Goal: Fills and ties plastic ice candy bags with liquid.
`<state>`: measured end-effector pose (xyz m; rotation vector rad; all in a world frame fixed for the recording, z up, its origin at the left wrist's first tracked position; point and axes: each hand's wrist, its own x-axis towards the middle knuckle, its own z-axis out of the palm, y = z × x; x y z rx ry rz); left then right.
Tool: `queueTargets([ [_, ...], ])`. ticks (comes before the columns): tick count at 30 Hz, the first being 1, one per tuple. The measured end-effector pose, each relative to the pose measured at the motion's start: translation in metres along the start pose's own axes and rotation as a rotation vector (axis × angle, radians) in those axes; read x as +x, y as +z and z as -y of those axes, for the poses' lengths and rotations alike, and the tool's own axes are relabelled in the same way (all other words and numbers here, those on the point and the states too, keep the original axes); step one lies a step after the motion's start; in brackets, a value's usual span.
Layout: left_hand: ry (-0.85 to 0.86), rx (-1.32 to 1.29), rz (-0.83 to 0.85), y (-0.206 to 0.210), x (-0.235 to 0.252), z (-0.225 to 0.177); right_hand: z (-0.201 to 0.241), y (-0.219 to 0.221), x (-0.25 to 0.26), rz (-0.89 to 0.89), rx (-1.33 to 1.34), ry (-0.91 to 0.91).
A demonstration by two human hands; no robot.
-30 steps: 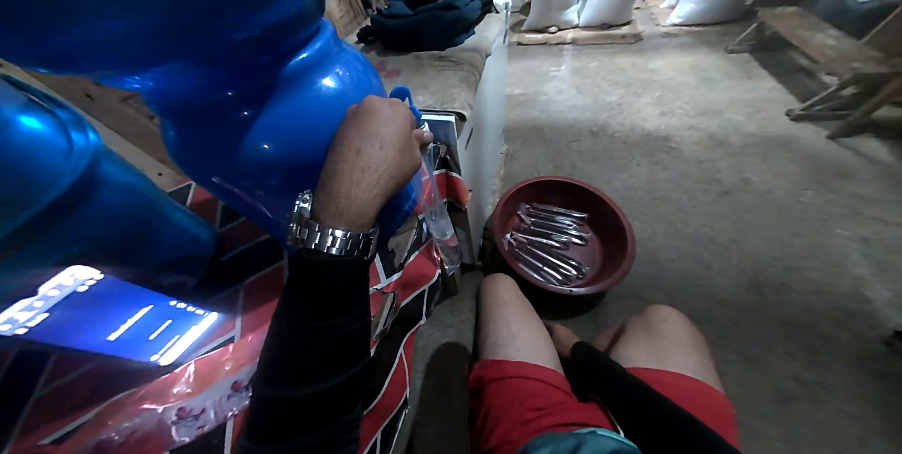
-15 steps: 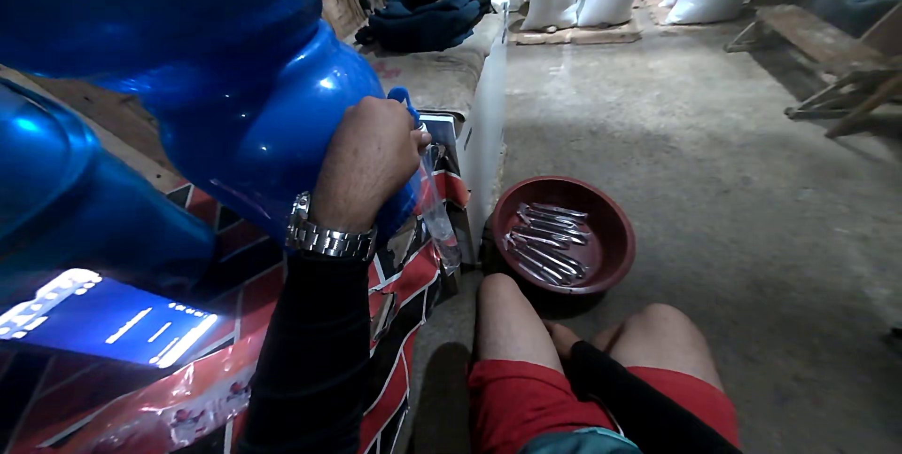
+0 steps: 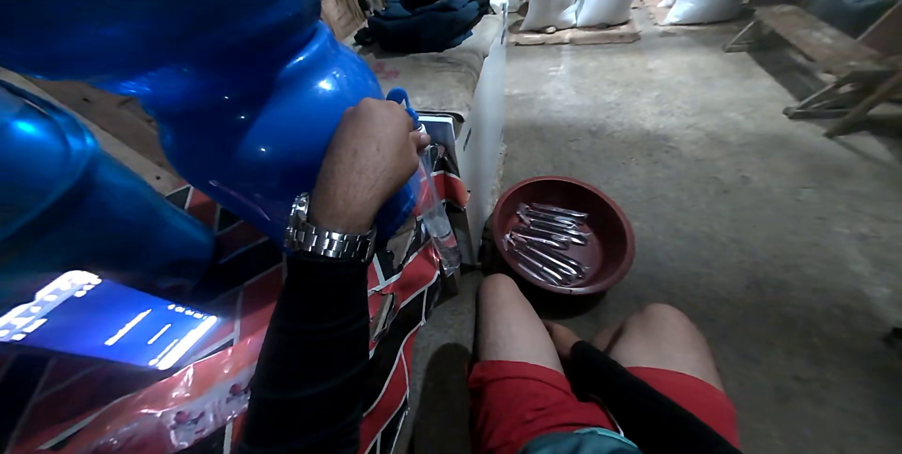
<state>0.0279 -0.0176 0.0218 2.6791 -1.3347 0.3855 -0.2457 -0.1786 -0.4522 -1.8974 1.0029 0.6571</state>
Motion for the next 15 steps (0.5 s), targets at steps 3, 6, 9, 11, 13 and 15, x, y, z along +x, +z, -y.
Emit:
queueTargets([
  [3, -0.009, -0.012, 0.0, 0.001, 0.0, 0.0, 0.012, -0.005, -0.012, 0.017, 0.0, 0.029],
  [6, -0.01, -0.005, 0.0, 0.0, 0.0, 0.0, 0.003, -0.003, 0.001, 0.028, -0.012, 0.027],
  [9, -0.008, 0.002, 0.004, 0.0, 0.0, 0.0, -0.006, 0.001, 0.01, 0.016, 0.023, 0.006],
  [11, -0.005, 0.0, -0.001, 0.001, 0.0, 0.0, -0.004, 0.001, 0.006, 0.004, 0.035, 0.002],
  [13, -0.009, -0.003, -0.001, 0.0, 0.0, 0.0, 0.008, -0.005, -0.01, 0.017, 0.033, 0.03],
  [15, -0.015, -0.006, 0.01, -0.001, 0.001, -0.001, 0.012, -0.007, -0.017, 0.022, 0.026, 0.022],
])
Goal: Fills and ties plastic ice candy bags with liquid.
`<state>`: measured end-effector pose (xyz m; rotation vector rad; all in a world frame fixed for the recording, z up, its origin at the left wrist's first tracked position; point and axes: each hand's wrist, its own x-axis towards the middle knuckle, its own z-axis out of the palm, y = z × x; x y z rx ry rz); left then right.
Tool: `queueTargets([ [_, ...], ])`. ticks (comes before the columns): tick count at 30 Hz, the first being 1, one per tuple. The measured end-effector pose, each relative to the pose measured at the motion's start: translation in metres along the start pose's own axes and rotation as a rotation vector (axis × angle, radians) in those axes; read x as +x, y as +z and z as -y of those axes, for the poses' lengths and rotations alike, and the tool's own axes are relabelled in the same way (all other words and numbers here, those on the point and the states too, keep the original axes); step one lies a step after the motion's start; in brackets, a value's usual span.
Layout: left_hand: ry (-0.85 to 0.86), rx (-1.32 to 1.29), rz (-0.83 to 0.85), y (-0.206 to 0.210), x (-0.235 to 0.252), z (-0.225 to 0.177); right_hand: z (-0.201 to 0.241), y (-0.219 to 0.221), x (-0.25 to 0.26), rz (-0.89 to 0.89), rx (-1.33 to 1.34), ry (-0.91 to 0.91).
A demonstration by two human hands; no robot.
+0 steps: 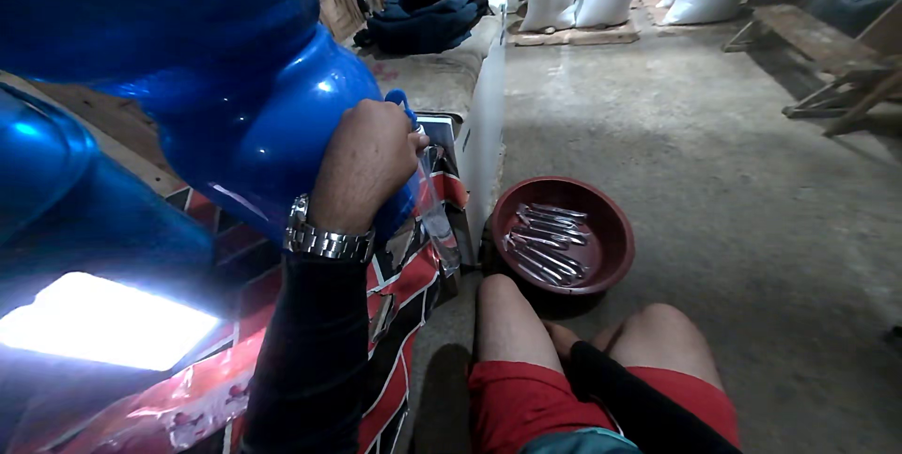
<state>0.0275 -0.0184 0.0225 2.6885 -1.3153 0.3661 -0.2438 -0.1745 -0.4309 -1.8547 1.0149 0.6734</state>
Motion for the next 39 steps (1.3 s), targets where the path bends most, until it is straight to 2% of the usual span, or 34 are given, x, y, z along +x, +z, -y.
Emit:
queueTargets([
  [3, -0.006, -0.001, 0.005, -0.001, 0.0, 0.0, -0.009, -0.001, 0.014, 0.018, -0.039, -0.052],
  [5, -0.011, -0.006, 0.007, 0.0, 0.0, 0.0, -0.011, 0.002, 0.021, 0.021, -0.038, -0.014],
  [11, -0.006, -0.011, -0.003, 0.001, 0.0, 0.001, -0.051, 0.02, 0.075, 0.005, -0.044, -0.082],
  [15, 0.004, -0.005, -0.007, 0.001, 0.0, 0.001, -0.032, 0.014, 0.046, -0.005, -0.011, -0.069],
  [25, 0.0, 0.002, -0.009, 0.001, 0.0, 0.001, -0.055, 0.021, 0.092, -0.007, -0.089, -0.045],
  [31, 0.003, 0.005, -0.01, 0.001, 0.0, 0.001, -0.058, 0.026, 0.087, 0.009, -0.018, -0.079],
  [35, 0.004, -0.002, -0.011, 0.001, 0.0, 0.001, -0.043, 0.018, 0.061, 0.006, 0.005, -0.069],
  [39, 0.004, 0.0, -0.009, 0.001, 0.0, 0.001, -0.035, 0.012, 0.059, 0.023, -0.115, -0.024],
])
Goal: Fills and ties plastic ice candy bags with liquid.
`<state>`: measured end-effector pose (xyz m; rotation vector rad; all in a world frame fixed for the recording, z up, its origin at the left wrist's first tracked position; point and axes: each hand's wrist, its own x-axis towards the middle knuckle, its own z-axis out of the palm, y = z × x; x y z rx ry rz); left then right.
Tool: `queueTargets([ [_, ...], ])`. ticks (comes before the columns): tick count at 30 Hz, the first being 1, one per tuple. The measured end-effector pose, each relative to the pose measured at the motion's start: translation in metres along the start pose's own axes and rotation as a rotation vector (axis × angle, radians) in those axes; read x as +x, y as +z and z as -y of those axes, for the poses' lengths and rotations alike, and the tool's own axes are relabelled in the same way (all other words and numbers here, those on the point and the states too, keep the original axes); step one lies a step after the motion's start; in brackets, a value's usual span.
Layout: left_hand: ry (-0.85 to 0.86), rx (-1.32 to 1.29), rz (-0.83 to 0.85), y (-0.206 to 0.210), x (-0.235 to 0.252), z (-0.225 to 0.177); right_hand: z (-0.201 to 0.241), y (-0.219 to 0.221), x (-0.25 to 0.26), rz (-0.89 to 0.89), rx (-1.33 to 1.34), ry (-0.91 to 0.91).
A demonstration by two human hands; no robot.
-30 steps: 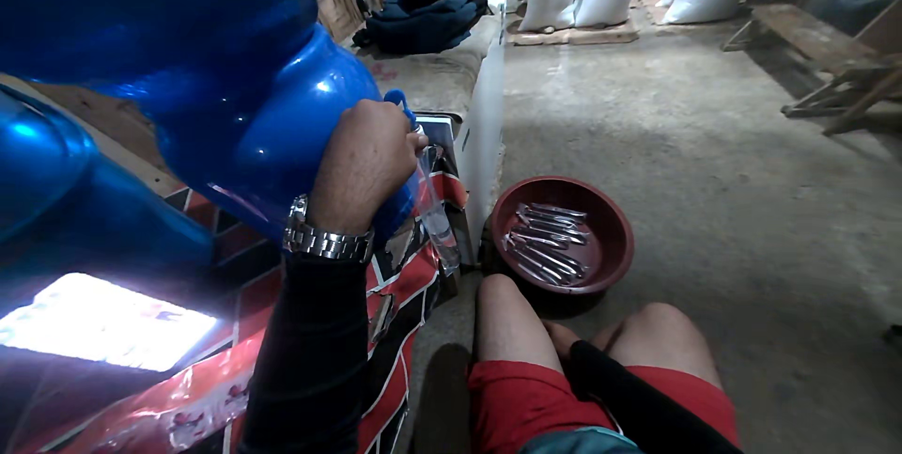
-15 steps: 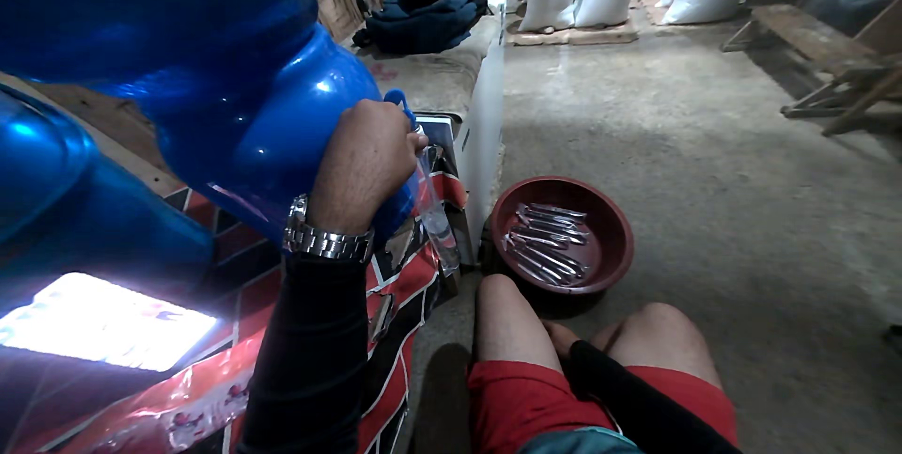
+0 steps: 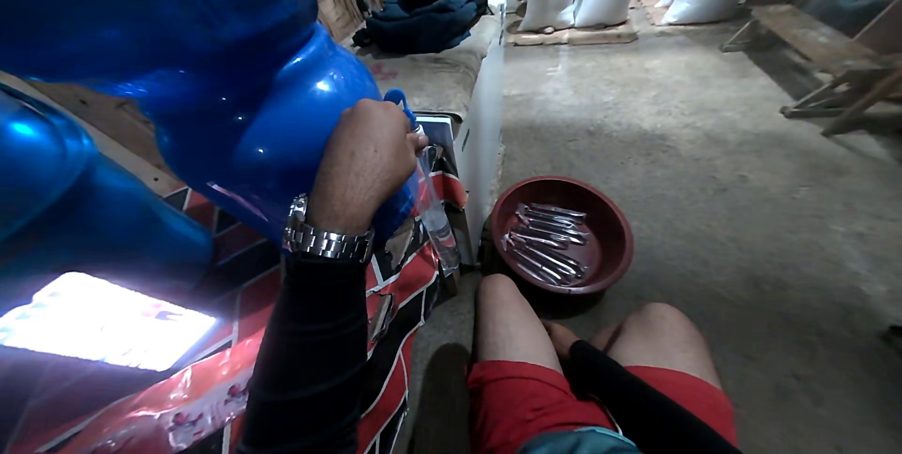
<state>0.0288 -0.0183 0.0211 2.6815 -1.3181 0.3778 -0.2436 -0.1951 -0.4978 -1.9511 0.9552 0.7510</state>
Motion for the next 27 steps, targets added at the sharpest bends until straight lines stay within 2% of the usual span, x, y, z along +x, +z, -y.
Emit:
queueTargets([
  [5, 0.007, 0.009, -0.001, 0.0, 0.0, 0.0, 0.002, 0.001, -0.005, 0.001, 0.023, -0.001],
  [15, 0.005, 0.002, -0.003, 0.001, 0.0, 0.0, -0.038, 0.023, 0.058, -0.037, 0.006, -0.044],
  [27, 0.006, 0.005, -0.01, 0.001, 0.0, 0.001, -0.016, 0.011, 0.029, -0.008, 0.019, 0.022],
])
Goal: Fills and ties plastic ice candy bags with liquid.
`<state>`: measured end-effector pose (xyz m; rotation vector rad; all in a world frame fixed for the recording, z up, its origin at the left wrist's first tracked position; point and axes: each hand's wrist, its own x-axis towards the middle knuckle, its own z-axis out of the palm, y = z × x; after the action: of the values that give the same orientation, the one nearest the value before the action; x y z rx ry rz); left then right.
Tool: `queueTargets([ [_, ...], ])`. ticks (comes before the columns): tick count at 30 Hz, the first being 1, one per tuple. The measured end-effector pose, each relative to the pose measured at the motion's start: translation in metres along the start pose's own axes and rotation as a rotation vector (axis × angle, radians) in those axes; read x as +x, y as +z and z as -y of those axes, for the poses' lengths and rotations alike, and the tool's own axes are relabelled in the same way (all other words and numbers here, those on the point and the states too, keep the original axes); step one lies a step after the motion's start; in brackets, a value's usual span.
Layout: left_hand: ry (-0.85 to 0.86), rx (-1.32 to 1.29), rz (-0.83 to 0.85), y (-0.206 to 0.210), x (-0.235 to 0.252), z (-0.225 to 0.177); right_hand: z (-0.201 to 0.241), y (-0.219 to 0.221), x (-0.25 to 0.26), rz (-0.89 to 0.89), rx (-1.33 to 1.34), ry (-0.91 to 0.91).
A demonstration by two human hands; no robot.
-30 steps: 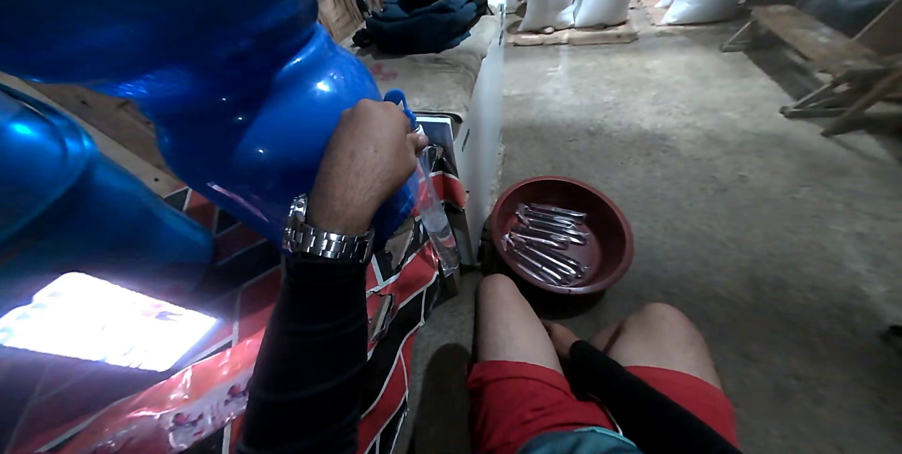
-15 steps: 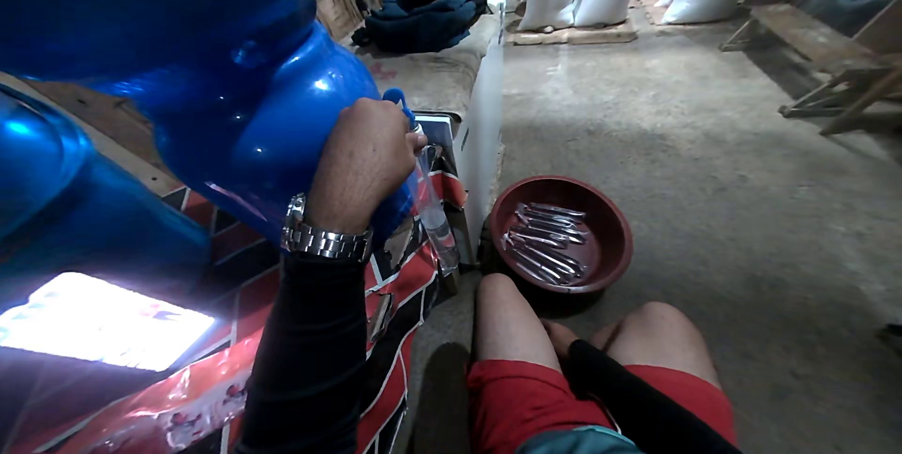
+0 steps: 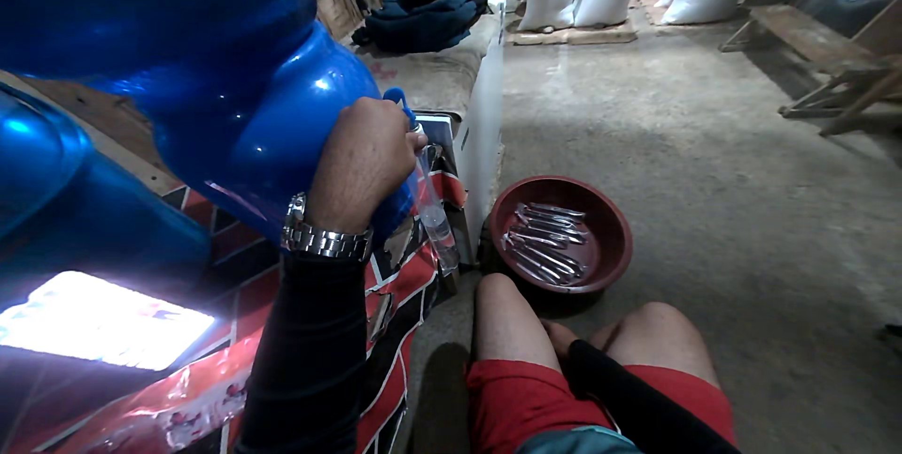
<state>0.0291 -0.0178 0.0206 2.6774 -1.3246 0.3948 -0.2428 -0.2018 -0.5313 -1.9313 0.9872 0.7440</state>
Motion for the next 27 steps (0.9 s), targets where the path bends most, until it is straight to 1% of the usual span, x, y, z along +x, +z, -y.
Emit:
queueTargets([
  [5, 0.009, -0.002, 0.011, -0.001, 0.0, 0.0, -0.005, 0.003, 0.0, -0.038, 0.048, -0.034],
  [9, 0.001, 0.001, 0.017, -0.002, 0.0, -0.001, 0.014, -0.007, -0.025, -0.024, 0.04, -0.016],
  [14, 0.005, 0.001, 0.009, -0.001, 0.0, -0.001, 0.004, -0.001, -0.01, -0.032, 0.055, -0.05],
  [16, 0.001, 0.005, 0.011, -0.001, 0.0, -0.001, 0.012, -0.004, -0.022, -0.009, 0.062, -0.018],
  [18, -0.008, 0.001, 0.015, -0.001, 0.0, -0.001, 0.01, -0.006, -0.02, 0.005, 0.038, -0.014],
  [21, -0.007, -0.001, 0.017, -0.001, 0.0, -0.001, -0.009, 0.0, 0.002, -0.016, -0.014, -0.05],
  [25, -0.021, 0.002, 0.016, -0.001, 0.0, -0.002, 0.002, -0.002, -0.006, -0.006, 0.064, -0.007],
  [27, -0.019, 0.004, 0.014, -0.001, 0.0, -0.001, -0.001, -0.002, -0.006, -0.02, 0.012, -0.017],
])
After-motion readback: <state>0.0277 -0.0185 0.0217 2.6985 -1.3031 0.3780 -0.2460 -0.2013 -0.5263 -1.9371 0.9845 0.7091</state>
